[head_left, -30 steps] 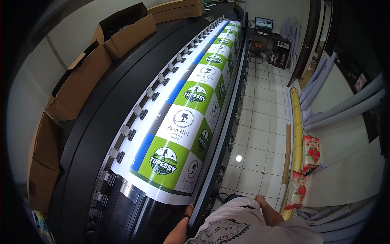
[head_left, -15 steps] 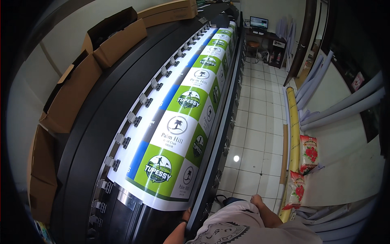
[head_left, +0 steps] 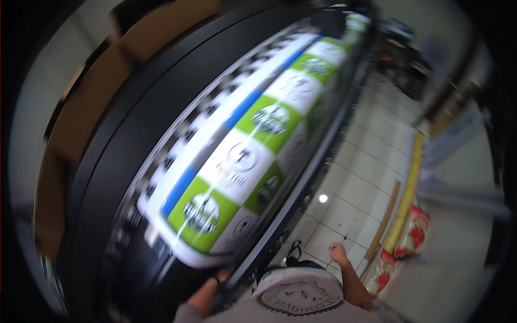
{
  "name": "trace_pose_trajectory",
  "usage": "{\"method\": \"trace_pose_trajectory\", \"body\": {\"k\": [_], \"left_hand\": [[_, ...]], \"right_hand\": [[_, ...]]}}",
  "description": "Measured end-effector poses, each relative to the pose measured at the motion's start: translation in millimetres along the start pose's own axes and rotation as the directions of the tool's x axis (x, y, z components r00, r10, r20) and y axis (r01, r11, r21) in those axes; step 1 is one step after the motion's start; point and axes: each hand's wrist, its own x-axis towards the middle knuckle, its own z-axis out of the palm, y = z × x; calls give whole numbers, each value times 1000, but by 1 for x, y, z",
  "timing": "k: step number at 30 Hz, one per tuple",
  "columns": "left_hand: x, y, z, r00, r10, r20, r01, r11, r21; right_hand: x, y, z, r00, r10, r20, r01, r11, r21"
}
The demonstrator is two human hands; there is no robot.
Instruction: The operator is seen checking and marking the output of a large-format digital printer, then adjusting the vinyl media.
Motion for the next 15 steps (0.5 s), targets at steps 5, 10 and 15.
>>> {"method": "trace_pose_trajectory", "body": {"k": [5, 10, 15], "left_hand": [[-92, 49, 13, 949, 62, -309, 6, 977, 215], [-167, 187, 65, 741, -125, -660, 0, 983, -186], [-125, 377, 129, 258, 311, -915, -45, 950, 310]], "right_hand": [[124, -21, -59, 990, 116, 80, -137, 928, 347], [278, -71, -137, 997, -24, 75, -5, 932, 363], [456, -93, -222, 994, -107, 13, 96, 935, 342]]}}
